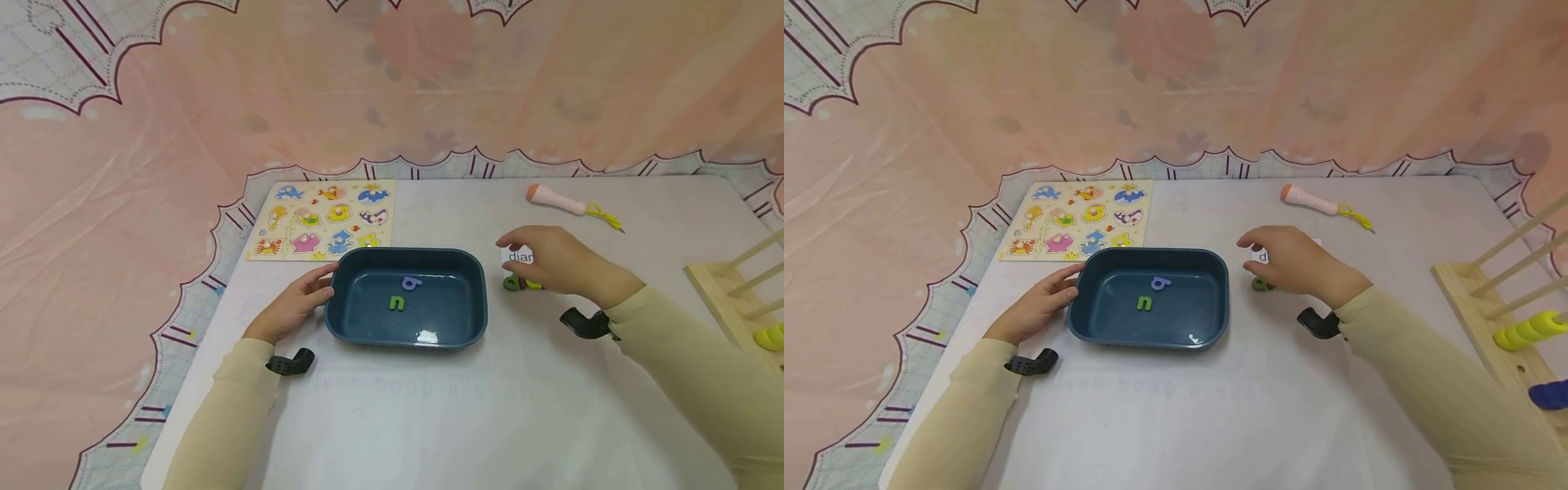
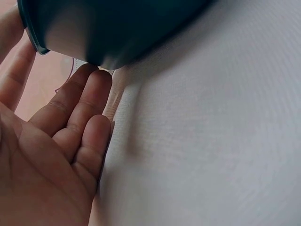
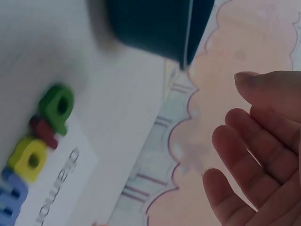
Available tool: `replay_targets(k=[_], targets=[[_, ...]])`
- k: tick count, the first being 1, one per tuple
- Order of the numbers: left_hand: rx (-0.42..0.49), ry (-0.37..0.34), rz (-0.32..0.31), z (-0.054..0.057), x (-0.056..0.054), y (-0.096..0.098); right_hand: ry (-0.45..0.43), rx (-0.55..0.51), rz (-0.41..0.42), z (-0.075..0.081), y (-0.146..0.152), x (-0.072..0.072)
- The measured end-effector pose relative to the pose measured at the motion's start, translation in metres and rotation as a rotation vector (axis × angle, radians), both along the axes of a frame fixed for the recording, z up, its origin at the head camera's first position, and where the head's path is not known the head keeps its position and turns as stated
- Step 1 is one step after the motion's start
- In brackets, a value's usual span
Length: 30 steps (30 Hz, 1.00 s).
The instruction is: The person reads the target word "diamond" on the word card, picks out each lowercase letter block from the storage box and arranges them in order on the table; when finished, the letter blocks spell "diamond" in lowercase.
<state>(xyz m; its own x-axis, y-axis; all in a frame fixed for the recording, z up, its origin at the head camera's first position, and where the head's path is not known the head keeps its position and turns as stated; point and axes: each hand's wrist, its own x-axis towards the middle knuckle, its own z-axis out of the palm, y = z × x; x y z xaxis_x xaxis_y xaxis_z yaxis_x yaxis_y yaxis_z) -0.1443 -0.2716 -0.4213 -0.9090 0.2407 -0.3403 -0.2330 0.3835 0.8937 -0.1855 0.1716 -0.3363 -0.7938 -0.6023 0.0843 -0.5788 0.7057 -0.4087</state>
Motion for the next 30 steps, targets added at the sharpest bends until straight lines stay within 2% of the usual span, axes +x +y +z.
replay_targets(k=[5,14,19,26,30], targets=[[0.002,0.000,0.003,0.000,0.000,0.000,0.013,-0.023,0.075,-0.002,-0.027,0.002],[0.004,-0.004,0.006,-0.002,0.000,0.000,-0.054,-0.033,0.184,-0.011,-0.072,0.004],[0.009,-0.001,0.009,-0.002,0.000,0.001,-0.087,-0.015,0.216,-0.017,-0.090,0.005],[0.014,-0.003,0.004,-0.002,-0.001,0.001,-0.145,0.038,0.214,-0.025,-0.106,0.006],[0.001,-0.003,0.005,-0.002,-0.001,-0.001,-0.143,0.059,0.237,-0.027,-0.110,0.008]])
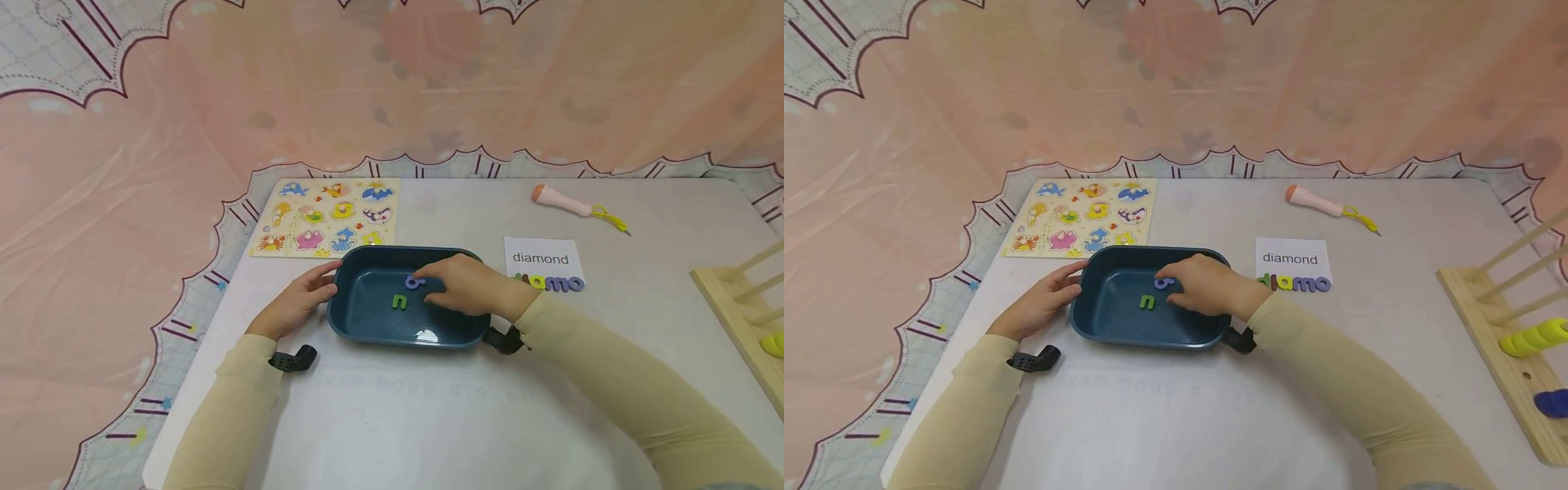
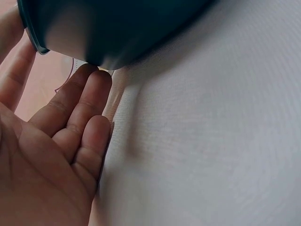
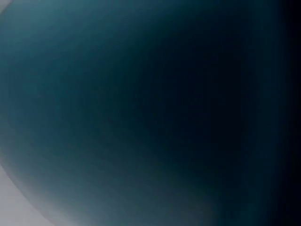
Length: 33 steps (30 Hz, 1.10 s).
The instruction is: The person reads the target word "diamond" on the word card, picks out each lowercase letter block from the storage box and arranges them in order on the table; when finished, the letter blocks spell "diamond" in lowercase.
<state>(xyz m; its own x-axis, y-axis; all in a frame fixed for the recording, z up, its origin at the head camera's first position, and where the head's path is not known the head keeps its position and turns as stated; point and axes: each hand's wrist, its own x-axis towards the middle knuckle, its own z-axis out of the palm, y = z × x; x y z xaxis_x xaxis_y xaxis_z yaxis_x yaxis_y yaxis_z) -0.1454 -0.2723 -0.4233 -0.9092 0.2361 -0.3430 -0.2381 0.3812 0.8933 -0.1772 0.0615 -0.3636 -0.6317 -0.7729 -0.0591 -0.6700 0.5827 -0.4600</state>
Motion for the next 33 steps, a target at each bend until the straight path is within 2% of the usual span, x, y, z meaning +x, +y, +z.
replay_targets(k=[6,23,28,33], targets=[[0.010,-0.004,0.002,0.000,-0.001,0.000,0.029,-0.008,0.027,0.001,-0.002,0.003],[0.024,0.004,0.012,-0.001,-0.001,-0.001,0.075,-0.048,0.046,0.026,-0.004,-0.006],[0.023,0.005,0.014,0.000,0.000,-0.002,0.058,-0.047,0.073,0.020,-0.011,-0.014],[0.022,0.002,0.011,0.000,0.001,-0.001,0.009,-0.030,0.062,0.012,-0.019,-0.023]])
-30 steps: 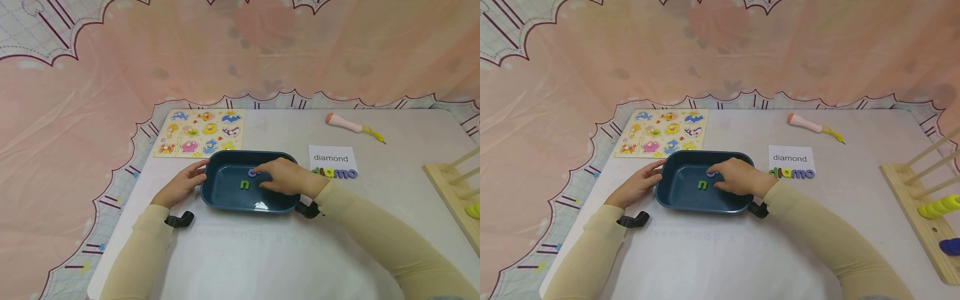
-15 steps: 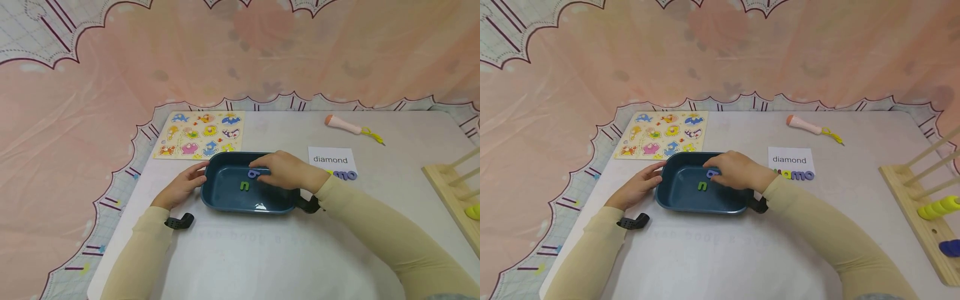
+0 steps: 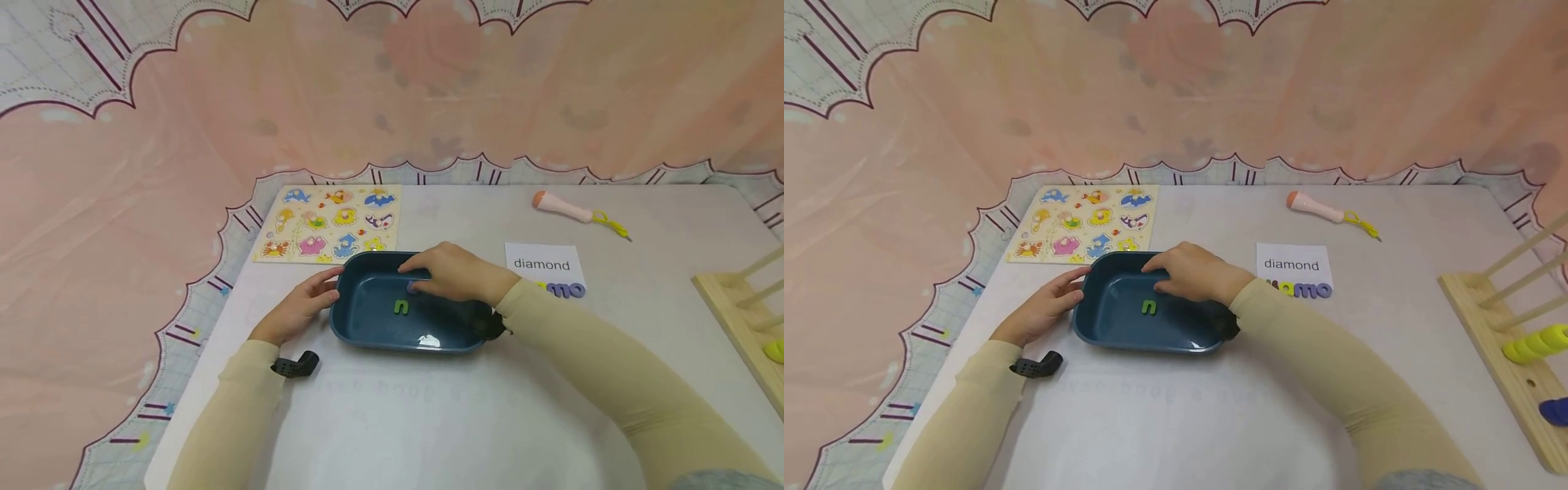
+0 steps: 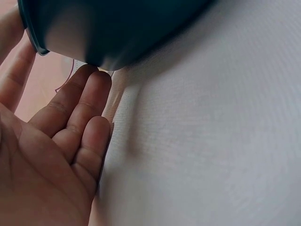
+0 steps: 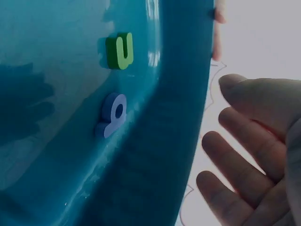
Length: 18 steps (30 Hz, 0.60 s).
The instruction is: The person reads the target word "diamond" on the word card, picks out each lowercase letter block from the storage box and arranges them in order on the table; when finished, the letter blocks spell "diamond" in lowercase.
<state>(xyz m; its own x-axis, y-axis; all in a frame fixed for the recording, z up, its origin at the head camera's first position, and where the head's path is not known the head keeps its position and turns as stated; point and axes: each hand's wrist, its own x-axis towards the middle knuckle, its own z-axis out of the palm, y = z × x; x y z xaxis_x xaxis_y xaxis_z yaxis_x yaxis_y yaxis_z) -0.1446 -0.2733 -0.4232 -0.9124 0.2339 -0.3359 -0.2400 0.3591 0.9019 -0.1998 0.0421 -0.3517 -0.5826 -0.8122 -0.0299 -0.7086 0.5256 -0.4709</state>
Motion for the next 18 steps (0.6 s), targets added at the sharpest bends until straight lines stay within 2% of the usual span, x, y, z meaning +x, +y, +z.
replay_targets(k=[9,18], targets=[[-0.005,-0.001,-0.004,0.000,0.002,0.000,-0.078,0.044,-0.007,-0.012,-0.015,-0.007],[-0.015,-0.006,0.011,0.000,0.001,0.000,-0.033,0.077,0.061,-0.025,-0.025,-0.005]])
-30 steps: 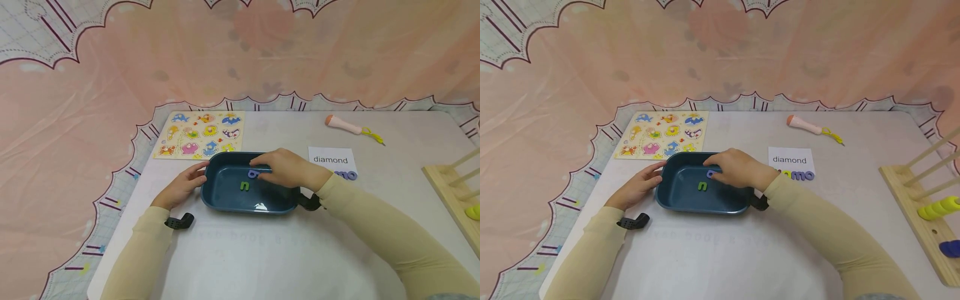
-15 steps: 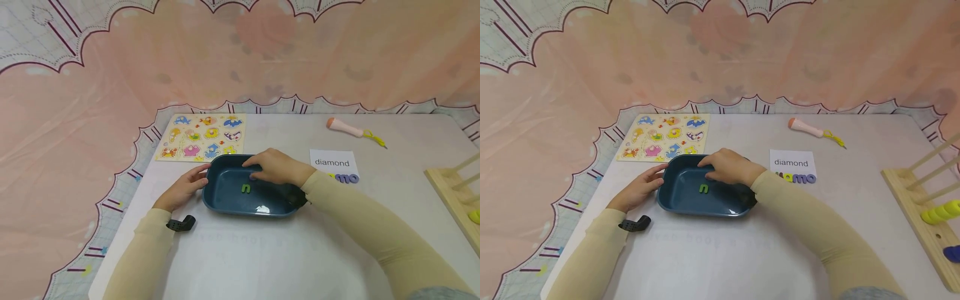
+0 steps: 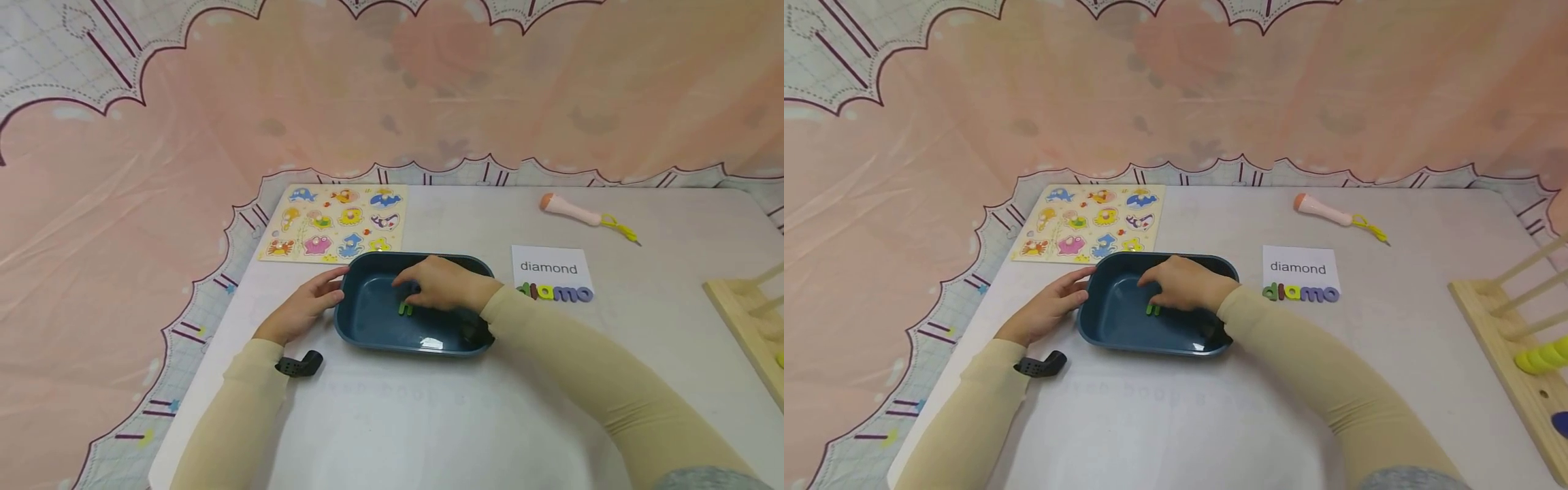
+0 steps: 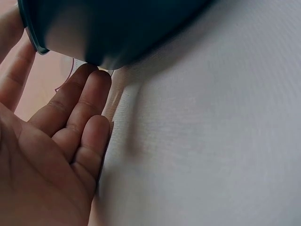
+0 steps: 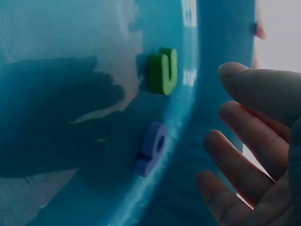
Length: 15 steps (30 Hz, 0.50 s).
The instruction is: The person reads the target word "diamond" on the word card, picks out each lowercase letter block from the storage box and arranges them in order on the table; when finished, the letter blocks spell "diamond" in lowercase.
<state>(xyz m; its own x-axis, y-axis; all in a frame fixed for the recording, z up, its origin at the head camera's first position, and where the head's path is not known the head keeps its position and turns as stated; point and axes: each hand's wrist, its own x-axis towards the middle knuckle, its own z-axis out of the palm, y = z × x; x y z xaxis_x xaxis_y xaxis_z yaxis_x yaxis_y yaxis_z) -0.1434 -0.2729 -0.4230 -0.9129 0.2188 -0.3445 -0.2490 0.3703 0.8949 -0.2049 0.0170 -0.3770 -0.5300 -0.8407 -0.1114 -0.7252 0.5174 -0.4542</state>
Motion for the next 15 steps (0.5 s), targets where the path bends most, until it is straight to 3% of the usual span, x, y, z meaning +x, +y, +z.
replay_targets(k=[15], targets=[[-0.025,-0.005,0.002,-0.0004,-0.0012,-0.0002,-0.092,0.011,0.027,-0.0109,-0.0047,0.0031]])
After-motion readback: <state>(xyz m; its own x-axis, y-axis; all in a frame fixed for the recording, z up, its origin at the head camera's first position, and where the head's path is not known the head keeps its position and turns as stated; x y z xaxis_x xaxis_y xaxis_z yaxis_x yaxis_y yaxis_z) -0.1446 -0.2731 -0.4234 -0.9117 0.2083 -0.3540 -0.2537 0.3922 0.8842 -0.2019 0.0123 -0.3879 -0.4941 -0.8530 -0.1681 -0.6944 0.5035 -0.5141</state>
